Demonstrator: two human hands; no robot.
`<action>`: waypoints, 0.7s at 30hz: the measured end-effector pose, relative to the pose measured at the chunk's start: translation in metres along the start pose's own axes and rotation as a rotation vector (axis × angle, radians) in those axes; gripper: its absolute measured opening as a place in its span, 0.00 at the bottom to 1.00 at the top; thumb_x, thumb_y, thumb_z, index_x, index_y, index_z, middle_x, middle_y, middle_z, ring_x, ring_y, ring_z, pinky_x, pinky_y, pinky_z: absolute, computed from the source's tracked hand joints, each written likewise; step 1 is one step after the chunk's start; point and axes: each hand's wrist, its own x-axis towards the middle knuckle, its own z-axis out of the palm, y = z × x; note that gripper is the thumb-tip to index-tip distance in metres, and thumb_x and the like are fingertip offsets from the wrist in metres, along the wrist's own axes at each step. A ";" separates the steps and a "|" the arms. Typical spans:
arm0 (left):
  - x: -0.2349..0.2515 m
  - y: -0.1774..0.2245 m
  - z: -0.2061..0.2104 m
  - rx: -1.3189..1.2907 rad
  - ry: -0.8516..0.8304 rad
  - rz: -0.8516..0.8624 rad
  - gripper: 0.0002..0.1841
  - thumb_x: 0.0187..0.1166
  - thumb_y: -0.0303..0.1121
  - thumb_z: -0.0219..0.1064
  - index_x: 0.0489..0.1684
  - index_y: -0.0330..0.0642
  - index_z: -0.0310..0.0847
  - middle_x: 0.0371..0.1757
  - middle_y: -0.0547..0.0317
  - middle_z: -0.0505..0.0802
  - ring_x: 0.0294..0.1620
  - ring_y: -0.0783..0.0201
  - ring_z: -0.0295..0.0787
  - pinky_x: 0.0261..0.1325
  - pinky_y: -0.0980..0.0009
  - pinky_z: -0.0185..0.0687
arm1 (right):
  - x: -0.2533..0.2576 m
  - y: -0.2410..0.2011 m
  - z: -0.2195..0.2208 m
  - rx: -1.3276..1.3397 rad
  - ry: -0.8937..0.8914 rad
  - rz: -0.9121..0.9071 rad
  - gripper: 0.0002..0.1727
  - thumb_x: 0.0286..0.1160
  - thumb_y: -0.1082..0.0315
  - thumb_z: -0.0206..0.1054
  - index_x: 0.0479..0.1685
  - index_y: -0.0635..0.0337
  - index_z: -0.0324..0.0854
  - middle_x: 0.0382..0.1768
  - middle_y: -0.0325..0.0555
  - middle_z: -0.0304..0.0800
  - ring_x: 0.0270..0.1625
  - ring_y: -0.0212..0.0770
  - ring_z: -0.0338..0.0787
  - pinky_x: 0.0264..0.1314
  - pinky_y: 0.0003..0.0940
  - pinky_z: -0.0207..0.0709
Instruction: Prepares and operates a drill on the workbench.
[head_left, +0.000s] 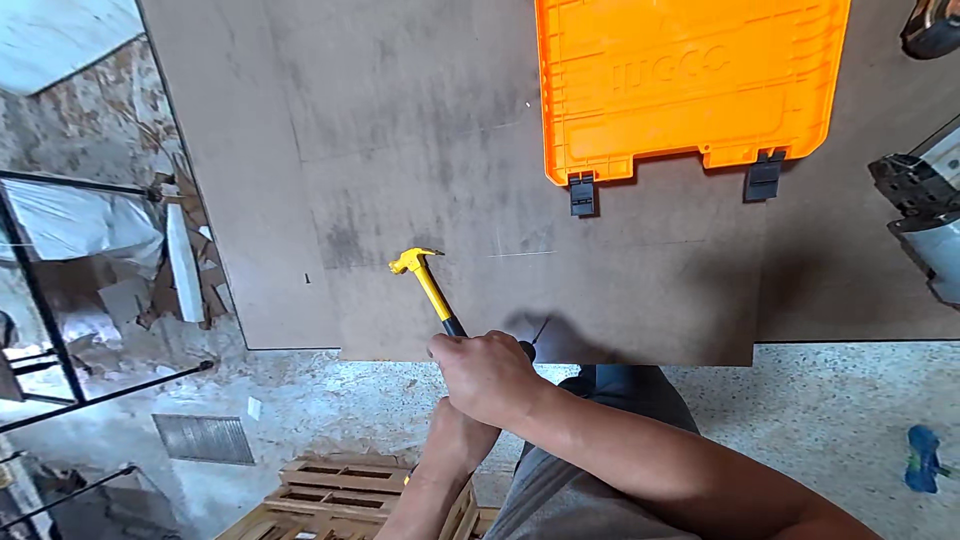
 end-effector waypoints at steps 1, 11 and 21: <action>0.000 0.001 0.002 -0.024 -0.006 -0.003 0.16 0.72 0.50 0.73 0.47 0.50 0.89 0.43 0.57 0.94 0.50 0.59 0.92 0.57 0.49 0.85 | 0.000 0.001 0.000 -0.005 -0.011 -0.001 0.07 0.83 0.65 0.61 0.49 0.48 0.84 0.30 0.37 0.90 0.33 0.39 0.91 0.35 0.42 0.82; -0.007 0.000 0.018 -0.151 0.037 -0.030 0.17 0.71 0.49 0.74 0.48 0.47 0.89 0.42 0.56 0.95 0.50 0.59 0.93 0.59 0.50 0.86 | 0.001 -0.003 -0.002 -0.025 -0.138 -0.010 0.07 0.85 0.63 0.59 0.50 0.48 0.83 0.31 0.38 0.90 0.36 0.41 0.91 0.38 0.44 0.82; -0.018 0.009 0.039 -0.296 0.115 -0.080 0.15 0.76 0.49 0.73 0.37 0.46 0.90 0.33 0.53 0.94 0.39 0.53 0.93 0.48 0.43 0.87 | -0.003 -0.007 0.003 -0.096 -0.216 -0.094 0.11 0.90 0.61 0.54 0.54 0.47 0.83 0.35 0.40 0.92 0.41 0.45 0.93 0.43 0.51 0.84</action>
